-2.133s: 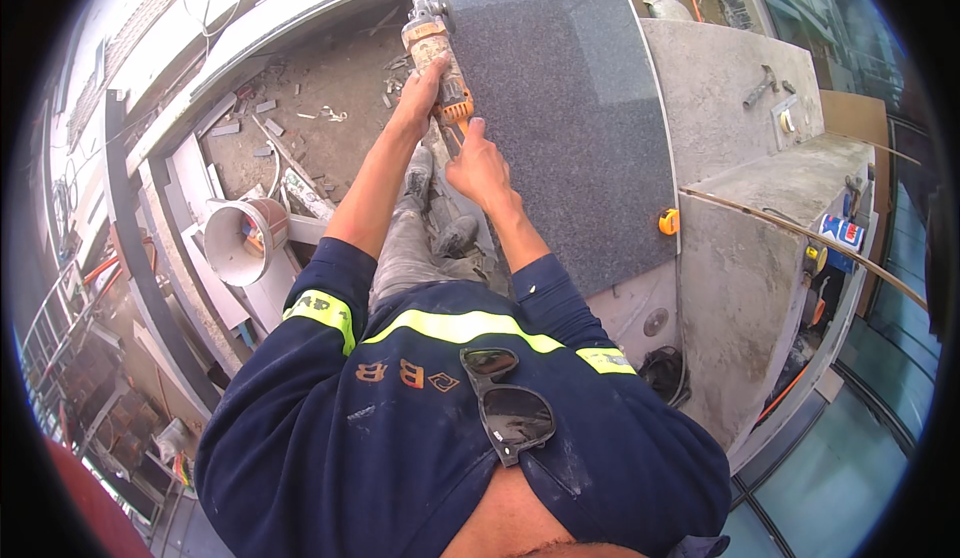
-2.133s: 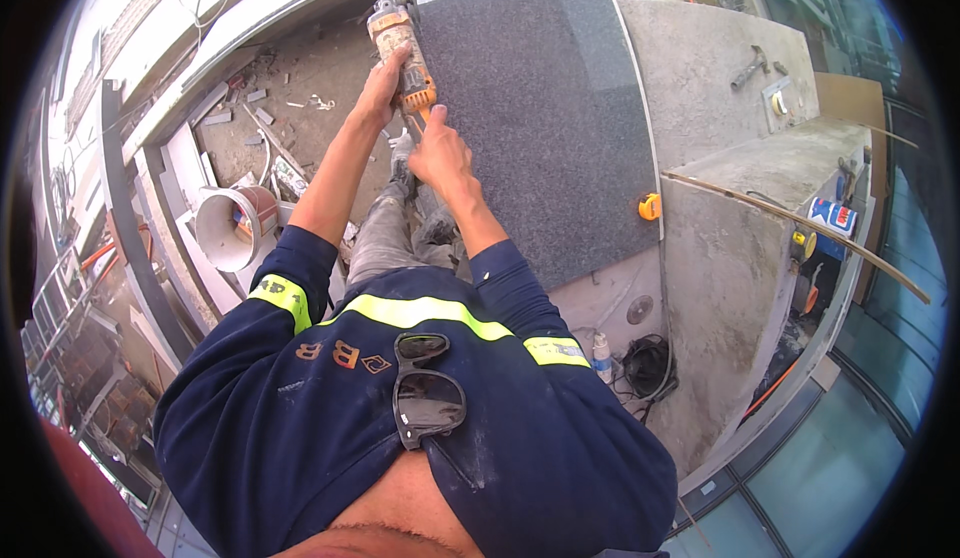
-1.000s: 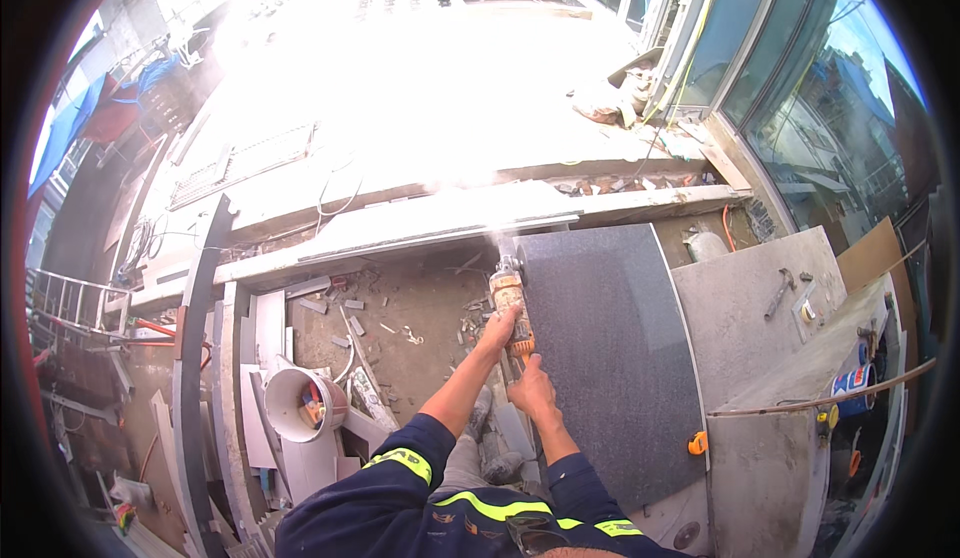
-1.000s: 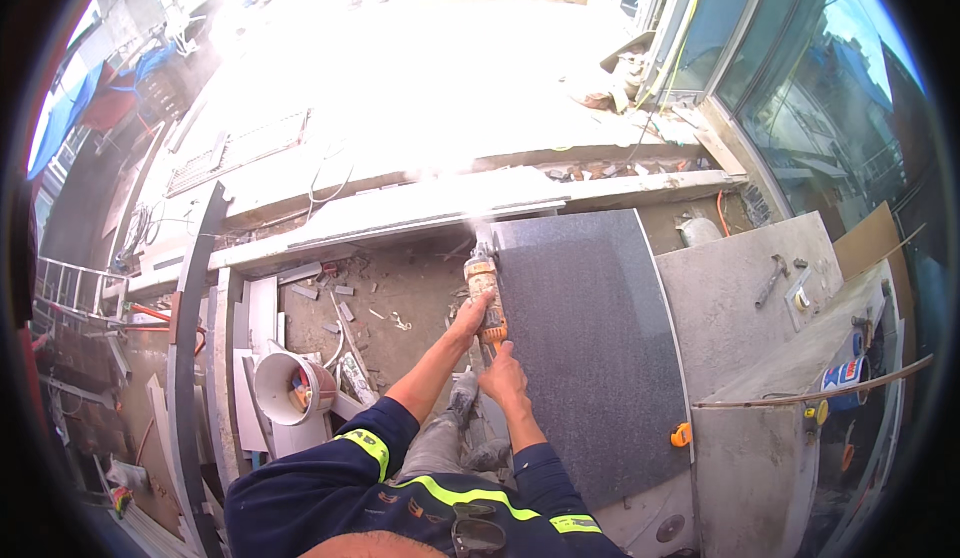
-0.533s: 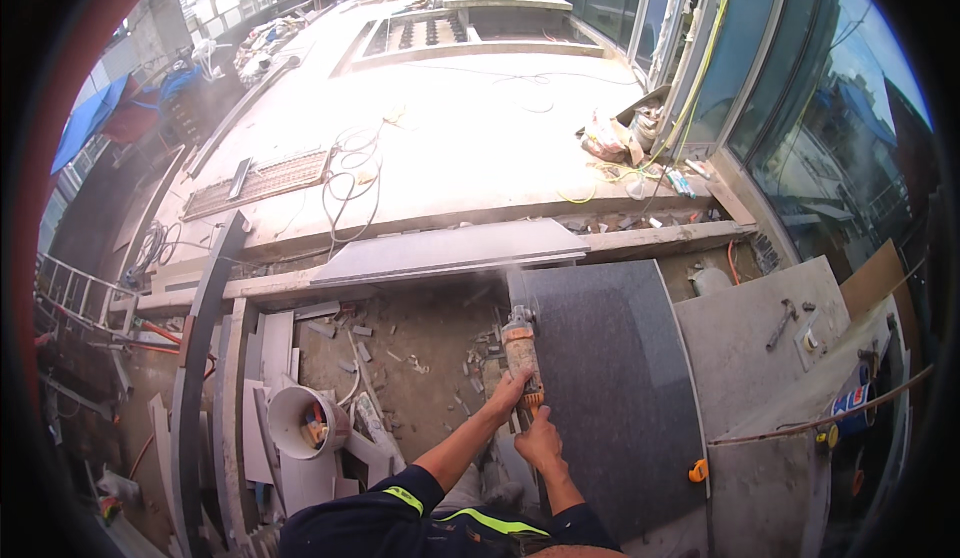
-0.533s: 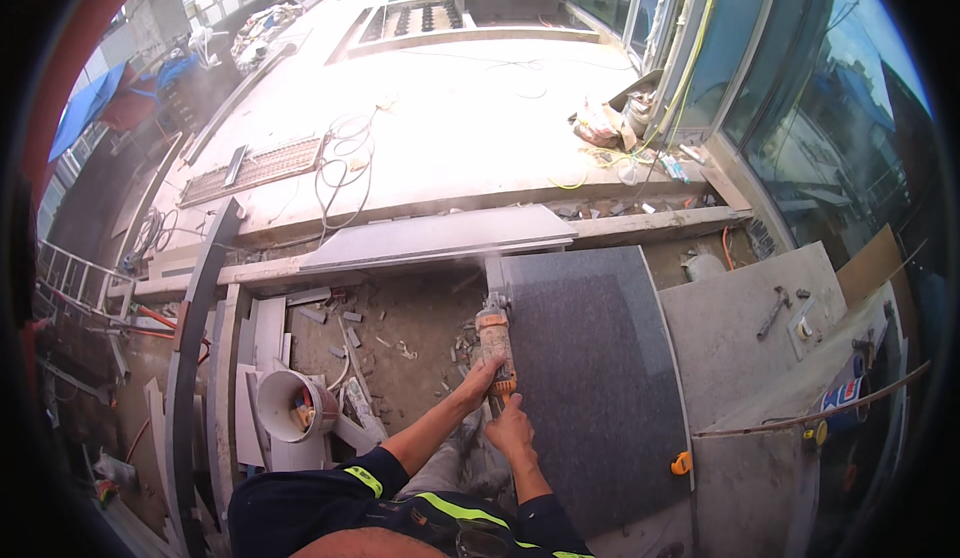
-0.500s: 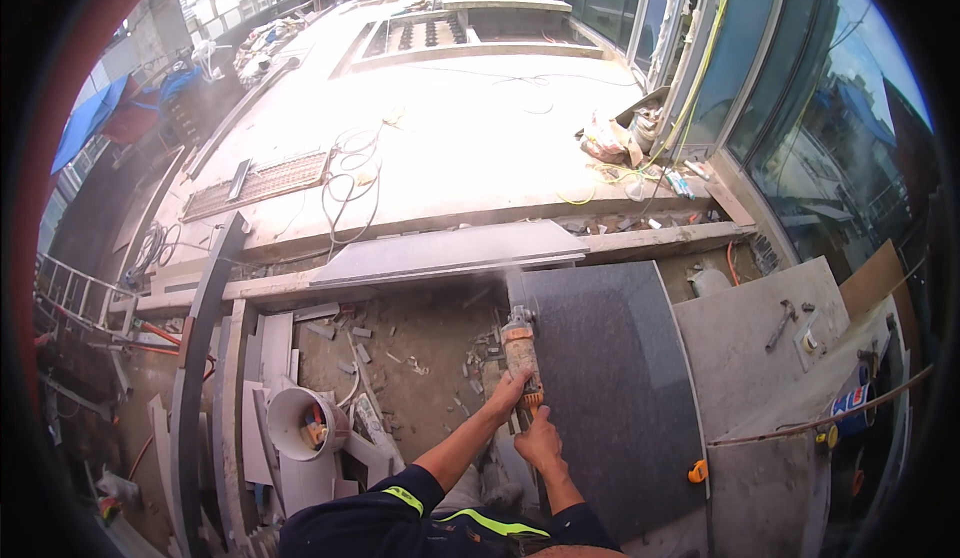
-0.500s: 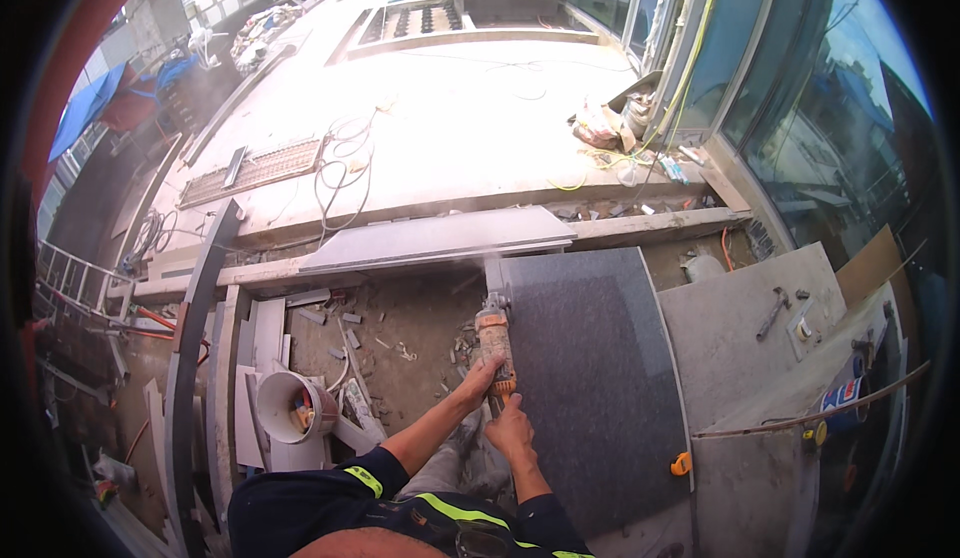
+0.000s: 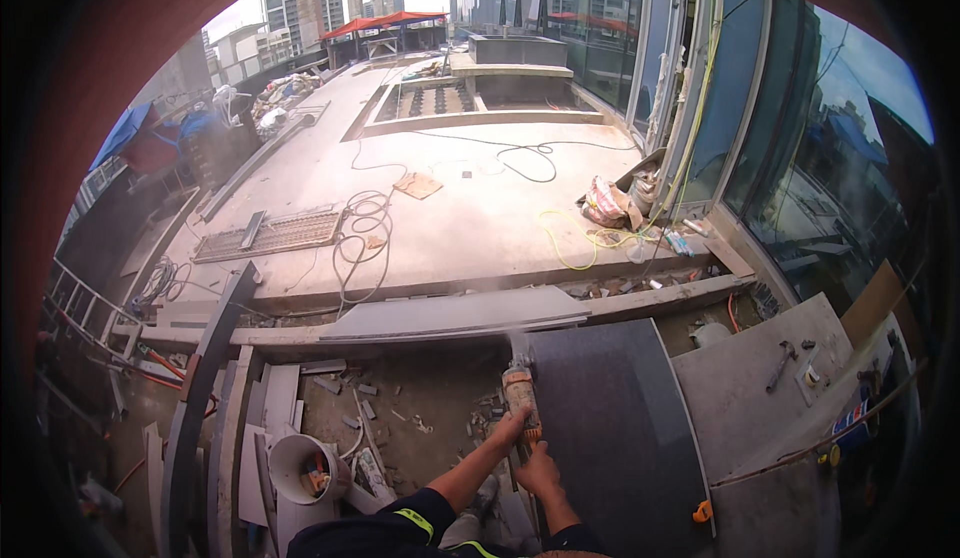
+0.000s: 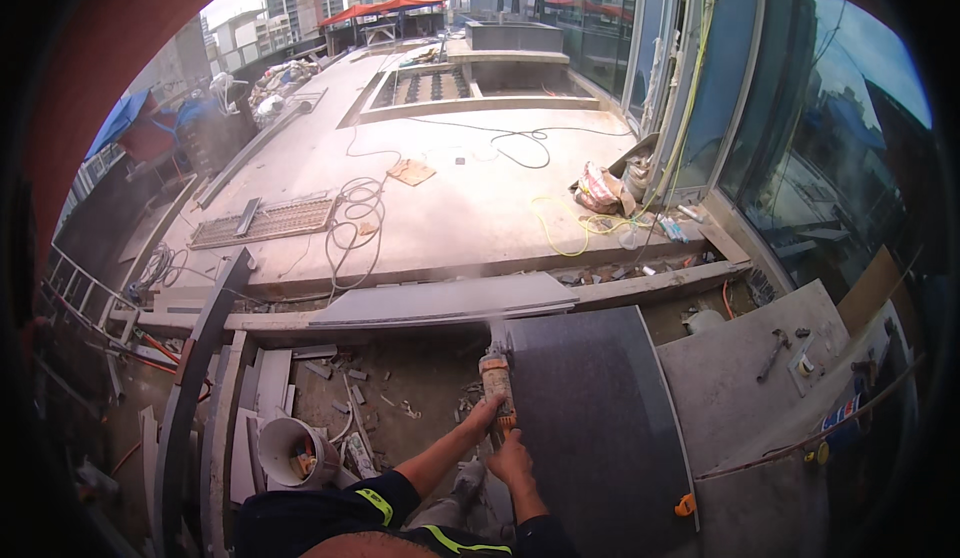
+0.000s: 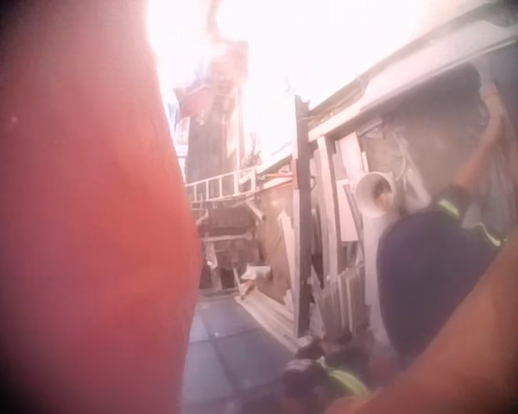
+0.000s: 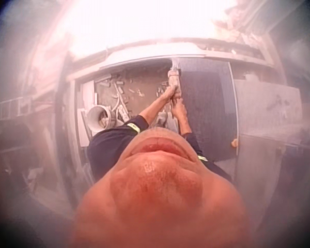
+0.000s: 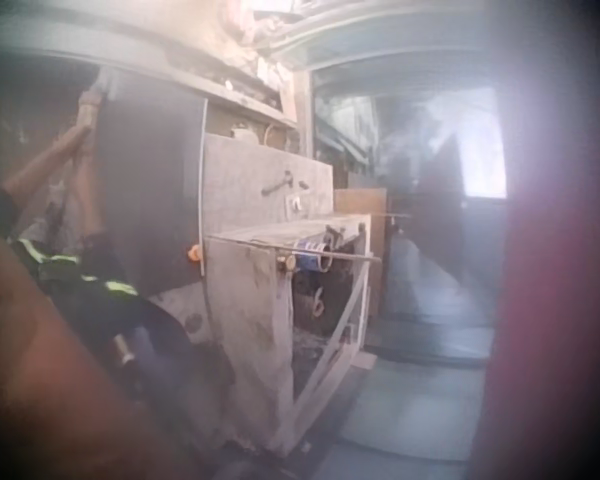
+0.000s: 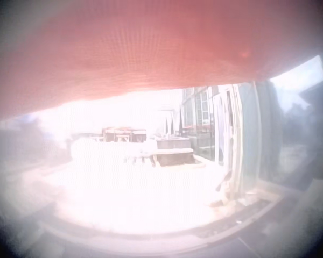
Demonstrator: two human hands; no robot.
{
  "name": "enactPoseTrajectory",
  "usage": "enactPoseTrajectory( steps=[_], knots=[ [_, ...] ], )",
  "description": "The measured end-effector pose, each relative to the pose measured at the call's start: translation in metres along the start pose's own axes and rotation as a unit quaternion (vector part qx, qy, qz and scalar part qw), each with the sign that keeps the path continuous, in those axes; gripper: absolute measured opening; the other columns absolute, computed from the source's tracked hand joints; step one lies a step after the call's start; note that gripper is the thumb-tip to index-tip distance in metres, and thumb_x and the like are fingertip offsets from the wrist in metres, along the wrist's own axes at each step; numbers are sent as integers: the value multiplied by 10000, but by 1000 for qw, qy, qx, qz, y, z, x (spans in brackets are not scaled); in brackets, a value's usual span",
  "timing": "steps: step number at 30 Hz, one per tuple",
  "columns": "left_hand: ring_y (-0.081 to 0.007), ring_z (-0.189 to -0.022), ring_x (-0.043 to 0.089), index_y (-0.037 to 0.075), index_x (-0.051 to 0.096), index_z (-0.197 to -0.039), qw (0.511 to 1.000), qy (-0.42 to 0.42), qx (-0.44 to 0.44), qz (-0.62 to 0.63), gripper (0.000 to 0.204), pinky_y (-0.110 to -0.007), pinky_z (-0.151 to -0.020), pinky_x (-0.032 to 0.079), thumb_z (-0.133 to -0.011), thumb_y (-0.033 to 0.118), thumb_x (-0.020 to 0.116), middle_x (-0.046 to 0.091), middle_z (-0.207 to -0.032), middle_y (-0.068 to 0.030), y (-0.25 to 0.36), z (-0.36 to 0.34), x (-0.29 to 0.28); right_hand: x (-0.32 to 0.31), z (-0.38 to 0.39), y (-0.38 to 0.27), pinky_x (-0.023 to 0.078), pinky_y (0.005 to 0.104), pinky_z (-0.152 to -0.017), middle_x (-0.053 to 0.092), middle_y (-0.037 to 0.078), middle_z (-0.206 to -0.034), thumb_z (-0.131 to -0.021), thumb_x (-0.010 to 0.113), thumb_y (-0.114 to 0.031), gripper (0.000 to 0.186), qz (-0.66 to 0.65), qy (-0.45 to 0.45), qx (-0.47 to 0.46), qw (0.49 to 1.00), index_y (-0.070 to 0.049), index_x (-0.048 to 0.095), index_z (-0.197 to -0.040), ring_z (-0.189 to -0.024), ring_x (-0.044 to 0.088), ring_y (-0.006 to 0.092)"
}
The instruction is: The person uses an angle grinder to cut a dark stone slab on a workbench. They guide the tool along the slab's edge, producing dust, and briefly pause to adjust the tool before continuing the cut.
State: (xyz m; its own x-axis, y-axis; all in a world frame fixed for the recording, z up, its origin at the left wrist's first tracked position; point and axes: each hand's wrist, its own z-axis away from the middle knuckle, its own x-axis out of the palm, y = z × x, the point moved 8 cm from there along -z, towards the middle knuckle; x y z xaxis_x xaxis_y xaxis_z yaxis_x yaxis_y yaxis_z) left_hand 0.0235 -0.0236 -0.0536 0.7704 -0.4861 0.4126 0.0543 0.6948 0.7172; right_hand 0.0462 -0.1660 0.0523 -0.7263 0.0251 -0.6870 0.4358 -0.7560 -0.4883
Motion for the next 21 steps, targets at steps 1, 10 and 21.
enactPoseTrajectory(
  steps=[1,10,21],
  knots=[
    [-207,-902,753,56,664,-1248,1000,-7,24,-1,353,-378,-817,620,-1114,379,614,758,-1052,-65,1,2,3,0,5,2,530,575,-1075,725,332,-1294,-917,736,-266,694,2,2,-3,1000,20,392,-1447,-1255,691,516],
    [-190,-896,739,19,653,-1233,997,-19,71,9,415,-377,-787,612,-1109,414,633,735,-1022,-77,-16,31,11,4,35,17,532,605,-1045,723,370,-1212,-871,719,-182,657,-41,19,-3,999,19,394,-1405,-1208,690,550],
    [-194,-845,744,38,670,-1197,999,11,42,-21,359,-369,-756,609,-1108,383,621,750,-991,-67,7,-17,-5,-2,-13,-3,533,595,-1053,721,362,-1257,-917,729,-208,688,-7,-1,4,1000,30,369,-1452,-1229,693,533]
  ],
)
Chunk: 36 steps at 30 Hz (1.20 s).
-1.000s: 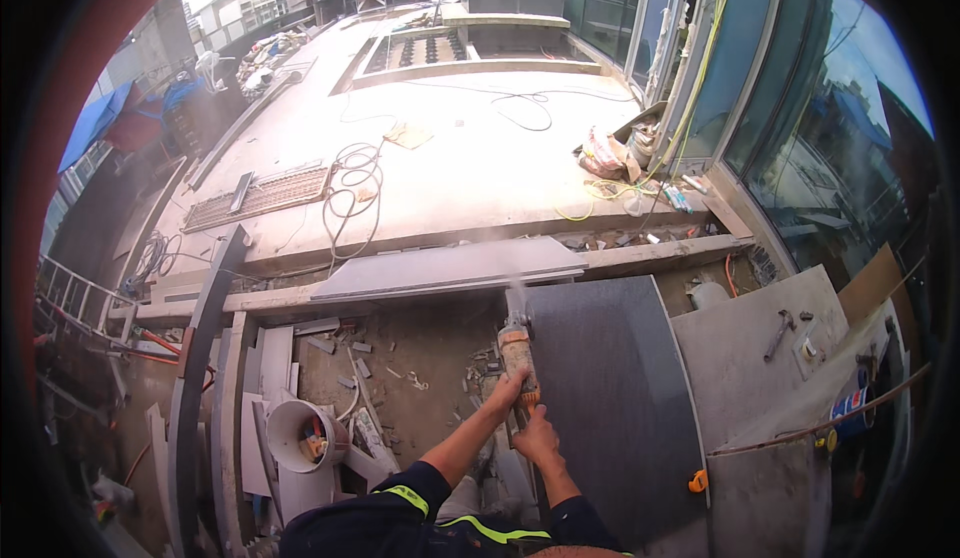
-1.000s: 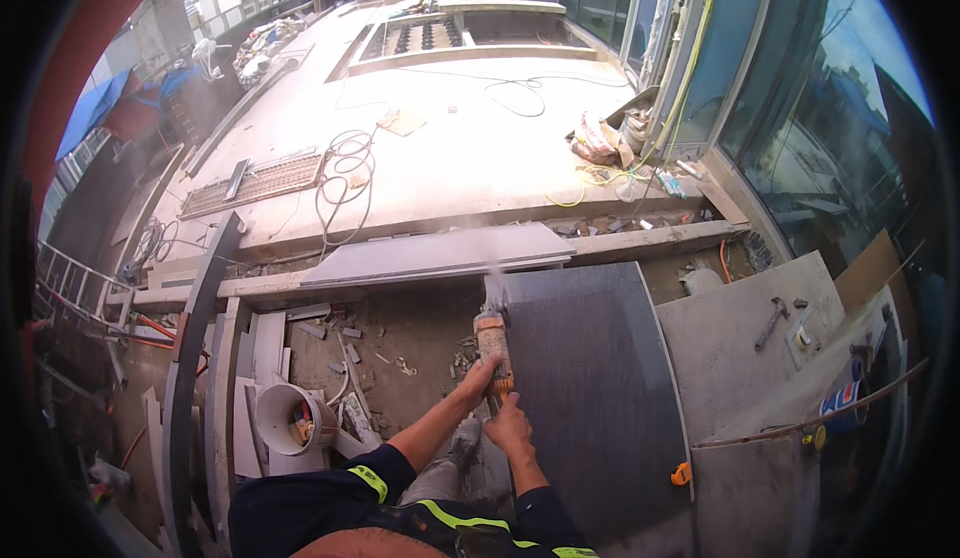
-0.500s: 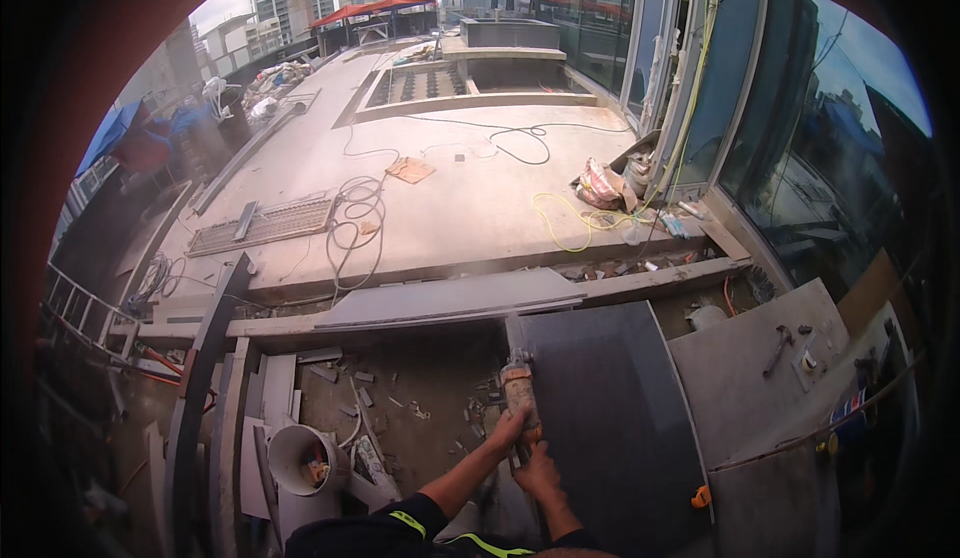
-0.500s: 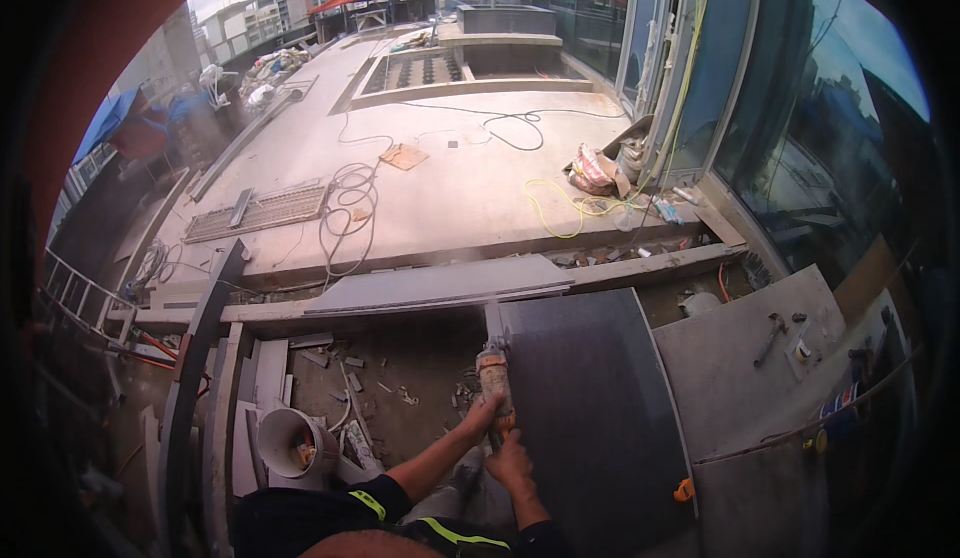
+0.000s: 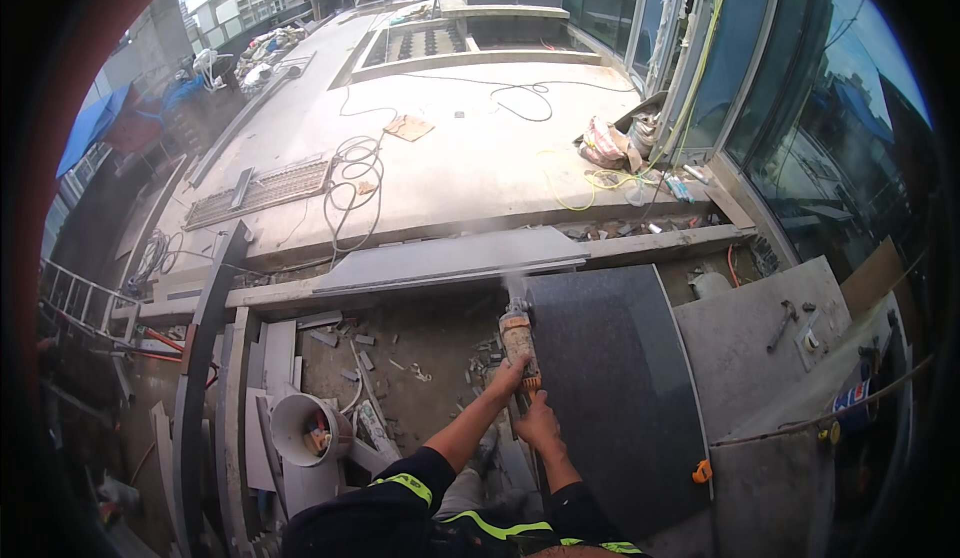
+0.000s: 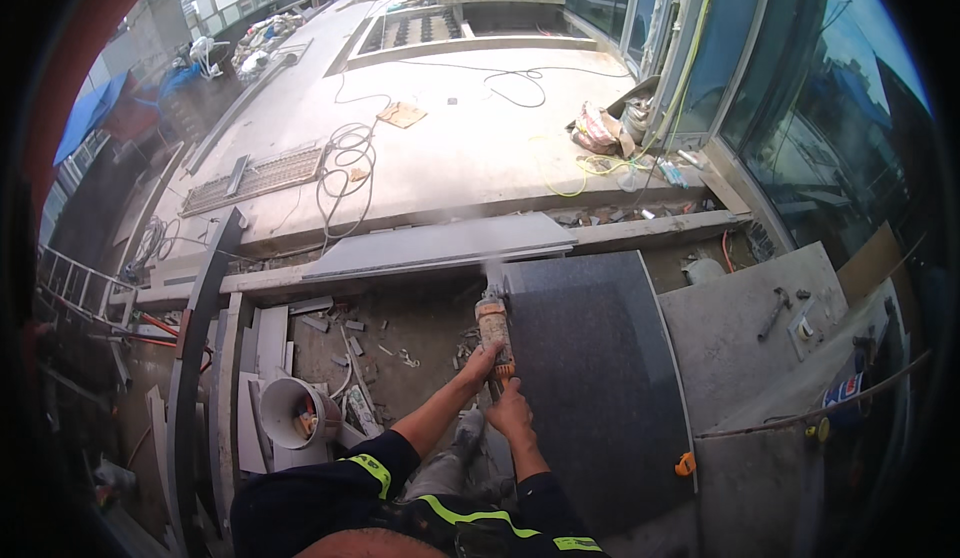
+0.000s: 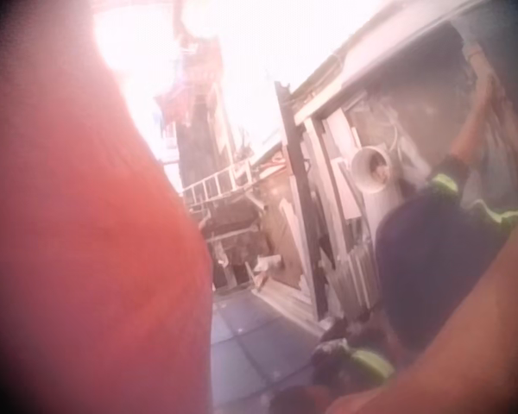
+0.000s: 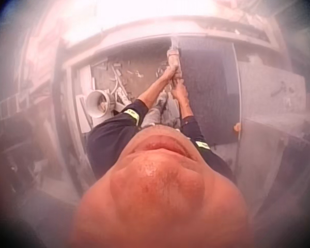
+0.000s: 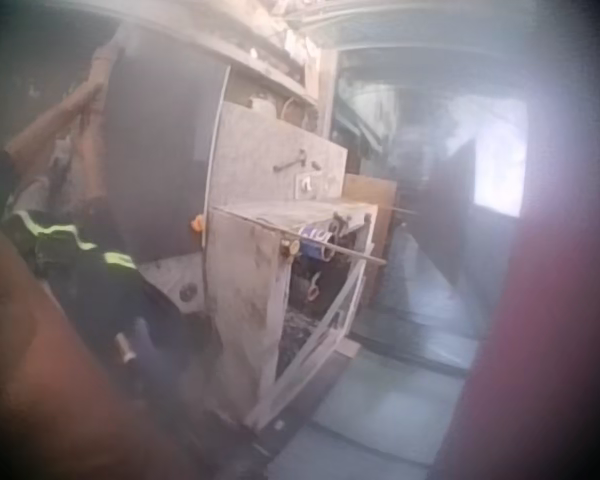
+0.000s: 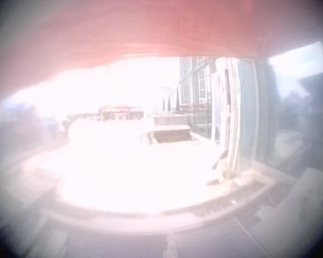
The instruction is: The person uses an angle grinder to cut a dark stone slab on a workbench. They guide the tool along the slab's edge, producing dust, and briefly pause to adjust the tool before continuing the cut.
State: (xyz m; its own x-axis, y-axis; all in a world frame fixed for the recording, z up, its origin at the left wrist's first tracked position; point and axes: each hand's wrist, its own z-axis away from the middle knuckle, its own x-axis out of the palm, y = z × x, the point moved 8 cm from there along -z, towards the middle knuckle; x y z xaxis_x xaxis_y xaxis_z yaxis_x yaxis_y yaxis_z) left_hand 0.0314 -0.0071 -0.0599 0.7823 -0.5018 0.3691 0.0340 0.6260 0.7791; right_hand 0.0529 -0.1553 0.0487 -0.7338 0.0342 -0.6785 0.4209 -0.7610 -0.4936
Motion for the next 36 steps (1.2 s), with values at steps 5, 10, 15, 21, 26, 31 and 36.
enactPoseTrajectory(
  steps=[5,10,15,21,26,31,36],
  knots=[
    [-185,-836,740,53,659,-1169,1000,-12,-8,18,332,-363,-743,606,-1116,379,623,743,-964,-60,-4,37,11,4,26,10,534,583,-1060,721,362,-1262,-918,707,-191,755,8,-6,-3,1000,61,335,-1524,-1224,698,527],
    [-185,-828,736,54,650,-1158,999,-27,-11,41,324,-365,-746,610,-1116,375,631,733,-943,-58,-13,62,21,7,47,21,546,580,-1035,720,395,-1191,-881,720,-157,780,2,7,-9,1000,84,319,-1505,-1185,701,547],
    [-192,-826,736,60,646,-1151,999,11,-15,41,305,-375,-758,610,-1120,362,621,731,-938,-58,-15,46,15,4,37,18,544,575,-1054,736,351,-1222,-907,714,-165,770,3,5,2,1000,61,328,-1534,-1201,710,528],
    [-199,-834,730,60,673,-1177,999,1,3,45,310,-374,-761,593,-1110,360,634,731,-979,-62,1,14,9,1,2,8,525,598,-1076,735,341,-1243,-914,717,-169,704,-5,26,-4,1000,20,367,-1495,-1234,700,519],
    [-224,-879,744,43,622,-1262,999,-18,-38,29,386,-412,-784,628,-1099,392,643,730,-1021,-77,-1,12,5,11,-8,19,544,609,-1038,744,352,-1199,-914,701,-143,721,-16,34,-18,999,68,360,-1513,-1175,720,531],
    [-190,-884,733,50,637,-1246,999,-15,-20,39,372,-382,-782,617,-1113,397,644,725,-1028,-72,-2,51,15,14,23,20,557,618,-995,732,385,-1162,-910,658,-109,615,-25,24,-20,999,75,382,-1428,-1134,717,561],
    [-205,-948,730,71,612,-1297,998,-30,-27,38,410,-396,-848,621,-1101,426,672,717,-1073,-67,-7,67,20,13,36,27,559,626,-983,734,394,-1138,-900,678,-117,630,-16,19,-5,1000,78,367,-1413,-1104,718,581]
  ],
)
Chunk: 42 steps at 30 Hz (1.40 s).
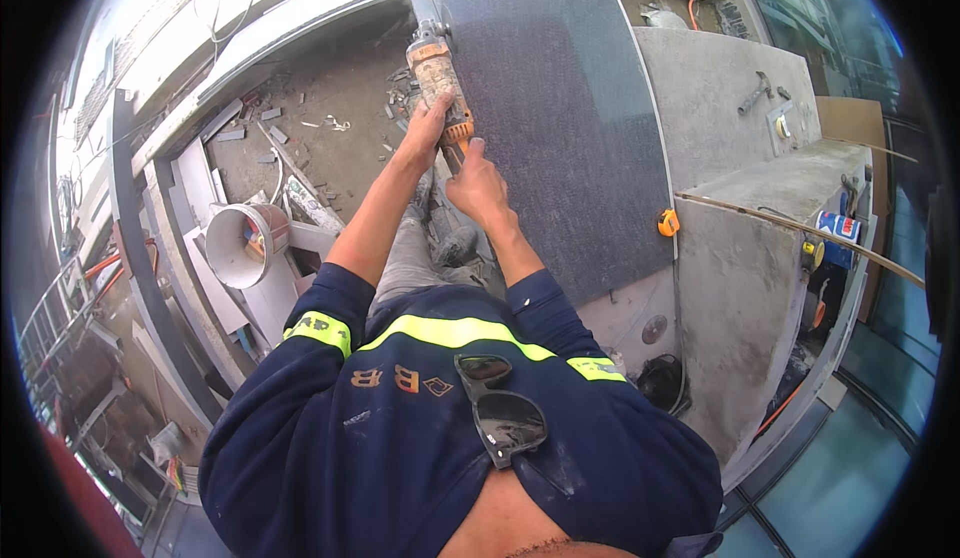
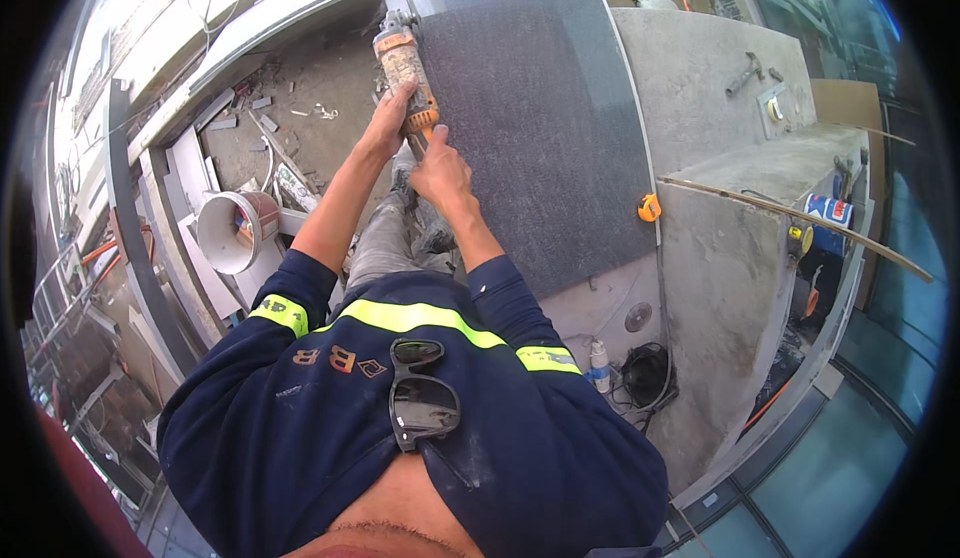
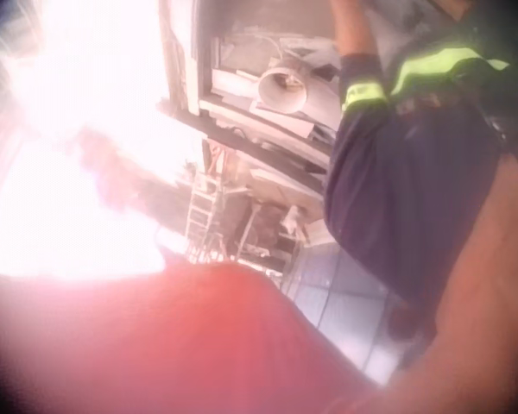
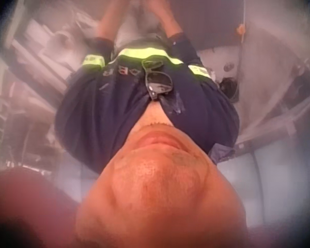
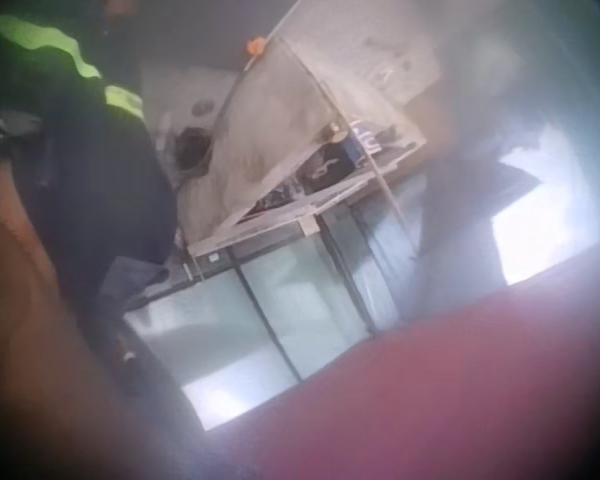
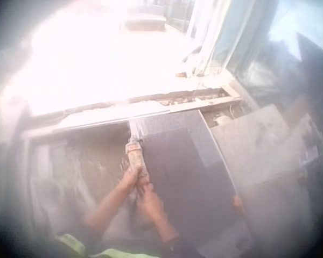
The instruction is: The person uses an angle grinder to cut a dark stone slab on a workbench. They guide the tool along the slab's edge, producing dust, and briefly pause to adjust the tool before continuing the cut.
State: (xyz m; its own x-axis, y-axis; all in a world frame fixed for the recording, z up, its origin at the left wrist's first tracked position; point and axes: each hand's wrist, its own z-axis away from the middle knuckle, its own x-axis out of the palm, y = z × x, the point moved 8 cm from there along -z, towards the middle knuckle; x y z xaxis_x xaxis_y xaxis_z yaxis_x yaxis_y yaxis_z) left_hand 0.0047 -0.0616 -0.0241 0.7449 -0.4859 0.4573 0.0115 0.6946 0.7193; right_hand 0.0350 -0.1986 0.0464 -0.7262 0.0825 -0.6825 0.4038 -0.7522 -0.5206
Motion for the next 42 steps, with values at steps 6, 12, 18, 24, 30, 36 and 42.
enactPoseTrajectory(
  steps=[6,12,18,24,30,36,42],
  knots=[
    [-206,-932,736,46,617,-1301,1000,12,-8,-1,446,-394,-846,624,-1087,430,691,730,-1069,-75,3,-17,-6,4,-19,0,555,628,-1006,747,371,-1141,-907,706,-131,606,1,10,-9,1000,55,384,-1386,-1114,732,555],
    [-226,-925,745,38,614,-1309,1000,22,-20,0,468,-416,-838,634,-1076,434,702,734,-1072,-87,14,-33,-11,2,-39,-10,566,620,-978,736,399,-1123,-889,682,-101,557,-6,30,-39,999,82,405,-1337,-1084,730,564],
    [-212,-941,736,51,608,-1303,999,16,-25,26,462,-415,-854,631,-1079,445,701,722,-1087,-79,-2,1,-2,2,-3,0,571,621,-961,744,394,-1073,-878,672,-94,589,-3,17,-29,999,93,399,-1365,-1045,736,568],
    [-203,-938,735,52,606,-1304,1000,8,-5,9,448,-400,-837,636,-1083,433,689,718,-1084,-81,-3,10,3,1,8,3,572,621,-956,742,399,-1068,-866,661,-75,628,-2,0,-10,1000,100,380,-1400,-1050,733,573],
    [-219,-893,750,10,634,-1269,999,41,-27,-2,466,-398,-799,642,-1065,422,710,738,-1053,-95,13,-24,-10,-4,-27,-13,554,625,-998,729,413,-1126,-885,654,-79,585,-10,10,-29,999,94,395,-1380,-1114,719,574],
    [-230,-948,749,21,625,-1310,998,24,-40,34,458,-426,-869,631,-1062,397,708,737,-1090,-99,17,-21,-6,-8,-29,-20,557,610,-1016,751,366,-1146,-897,691,-107,627,8,13,-17,1000,92,394,-1412,-1119,735,542],
    [-214,-947,729,62,615,-1306,998,5,-38,44,401,-410,-850,622,-1066,374,690,710,-1076,-78,0,20,9,-10,14,-7,562,609,-1003,755,361,-1131,-901,704,-114,641,-3,-30,13,999,89,392,-1423,-1108,741,534]
  ],
)
